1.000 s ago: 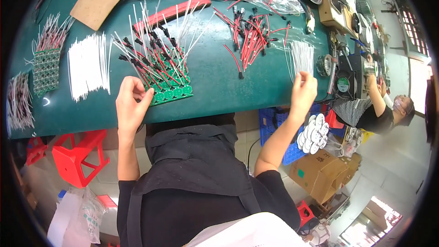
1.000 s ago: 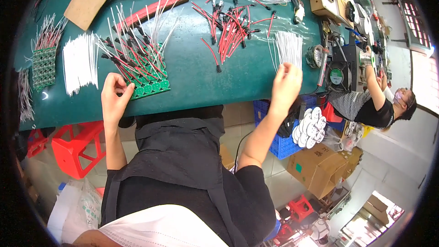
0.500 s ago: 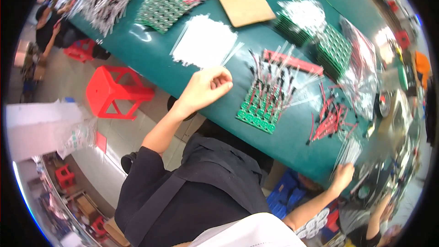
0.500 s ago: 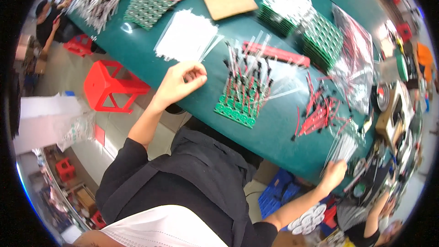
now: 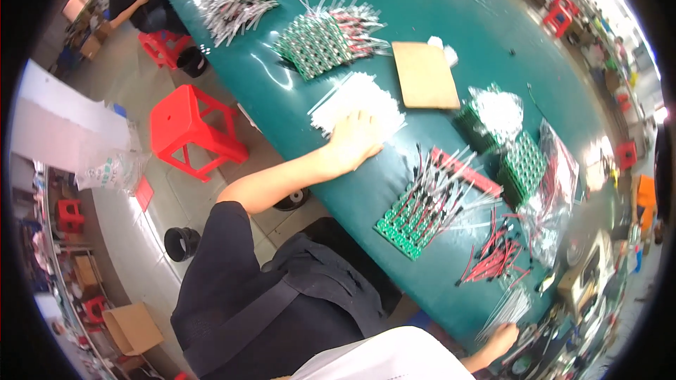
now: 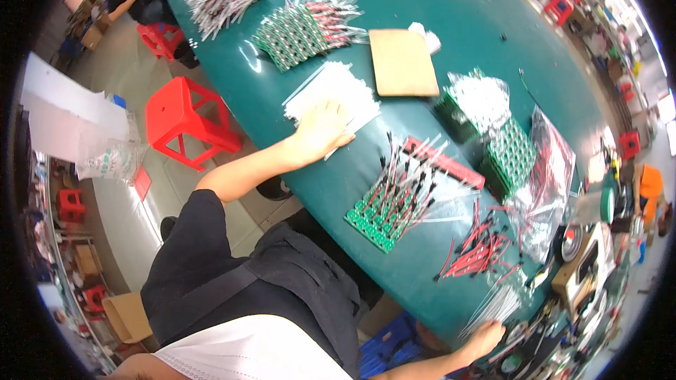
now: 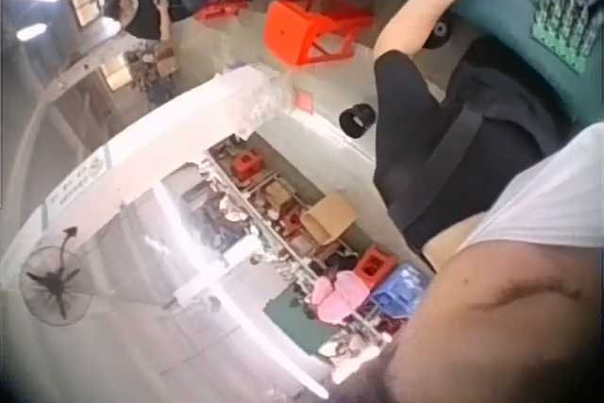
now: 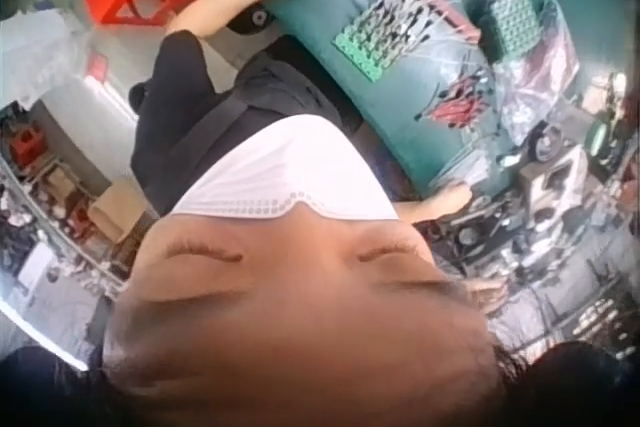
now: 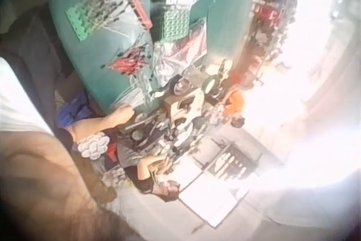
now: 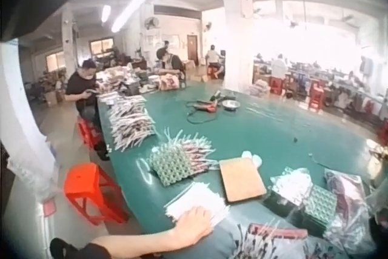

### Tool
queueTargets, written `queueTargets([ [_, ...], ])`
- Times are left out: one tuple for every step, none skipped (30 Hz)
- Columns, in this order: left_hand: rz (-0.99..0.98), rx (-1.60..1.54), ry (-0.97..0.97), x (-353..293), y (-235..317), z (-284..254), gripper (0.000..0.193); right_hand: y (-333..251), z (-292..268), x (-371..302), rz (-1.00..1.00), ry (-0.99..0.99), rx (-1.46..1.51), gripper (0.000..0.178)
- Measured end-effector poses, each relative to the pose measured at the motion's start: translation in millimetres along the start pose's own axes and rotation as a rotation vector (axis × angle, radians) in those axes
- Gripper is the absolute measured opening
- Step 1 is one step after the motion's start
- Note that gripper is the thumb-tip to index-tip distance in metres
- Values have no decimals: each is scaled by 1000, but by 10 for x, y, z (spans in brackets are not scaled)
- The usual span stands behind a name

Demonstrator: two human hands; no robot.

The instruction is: Inserting wires and connecting components to a green LED circuit board assembly.

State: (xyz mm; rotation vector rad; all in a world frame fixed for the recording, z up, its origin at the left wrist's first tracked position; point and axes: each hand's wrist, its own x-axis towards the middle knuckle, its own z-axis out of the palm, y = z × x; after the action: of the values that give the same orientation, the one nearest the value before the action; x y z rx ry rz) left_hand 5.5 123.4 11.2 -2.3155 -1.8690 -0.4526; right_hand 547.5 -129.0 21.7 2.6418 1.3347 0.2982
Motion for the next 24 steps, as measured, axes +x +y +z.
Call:
queueTargets([
  [-29, 23, -22, 31, 25, -16, 48, 14, -10, -29, 27, -8, -1, 18],
  [-52, 48, -22, 44, -24, 126, 44, 103, 50, -32, 25, 5, -46, 16],
  [-91, 58, 4, 16, -101, 136, 44, 62, 105, 57, 7, 31, -93, 14],
  [-88, 51, -66, 26, -91, 117, 42, -81, -38, 54, -8, 46, -80, 14],
  [-88, 42, -137, 31, -88, 102, 39, -266, -312, -8, 15, 16, -85, 24],
  [-52, 47, -74, 37, -92, 124, 29, -363, -483, -55, 43, -16, -93, 34],
  [-65, 53, -63, 62, -106, 112, 29, -381, -487, -49, 31, -5, -84, 34],
  [-58, 29, -105, 86, -119, 97, 22, -353, -468, -45, 20, 45, -87, 35],
  [-51, 2, -147, 104, -136, 77, 16, -305, -439, -27, 10, 95, -91, 36],
  [-56, 5, -136, 133, -147, 29, 16, -211, -389, 7, 12, 8, -89, 38],
  [-17, -35, -171, 152, -170, -30, 12, -120, -323, 37, 5, 18, -84, 38],
  [22, -77, -204, 166, -202, -76, 10, -28, -261, 64, -112, -49, -281, 38],
  [20, -70, -204, 195, -216, -69, 10, 19, -184, 104, -228, -128, -475, 39],
  [23, -89, -207, 222, -239, -54, 10, 47, -117, 181, -168, -271, -482, 38],
  [26, -109, -210, 243, -271, -40, 10, 62, -39, 249, -174, -269, -479, 38],
  [17, -111, -205, 249, -318, -34, 10, 72, -43, 289, -168, -258, -418, 37],
  [10, -141, -210, 253, -374, -28, 11, 80, -47, 331, -163, -247, -357, 36],
  [1, -171, -214, 256, -426, -34, 12, 84, -48, 376, -160, -236, -297, 35],
  [16, -175, -217, 301, -416, -45, 12, 48, 5, 353, -134, -239, -232, 35],
  [28, -190, -253, 351, -397, -71, 13, 68, 58, 296, -108, -242, -168, 34],
  [42, -204, -291, 400, -378, -77, 14, 152, 98, 209, -80, -245, -102, 33],
  [61, -204, -298, 448, -361, -39, 14, 299, 113, 96, -49, -250, -36, 32],
  [35, -236, -298, 419, -455, -28, 14, 252, 68, 235, -66, -232, 19, 32],
  [11, -268, -298, 397, -539, -30, 14, 257, 19, 332, -82, -218, 75, 31],
])
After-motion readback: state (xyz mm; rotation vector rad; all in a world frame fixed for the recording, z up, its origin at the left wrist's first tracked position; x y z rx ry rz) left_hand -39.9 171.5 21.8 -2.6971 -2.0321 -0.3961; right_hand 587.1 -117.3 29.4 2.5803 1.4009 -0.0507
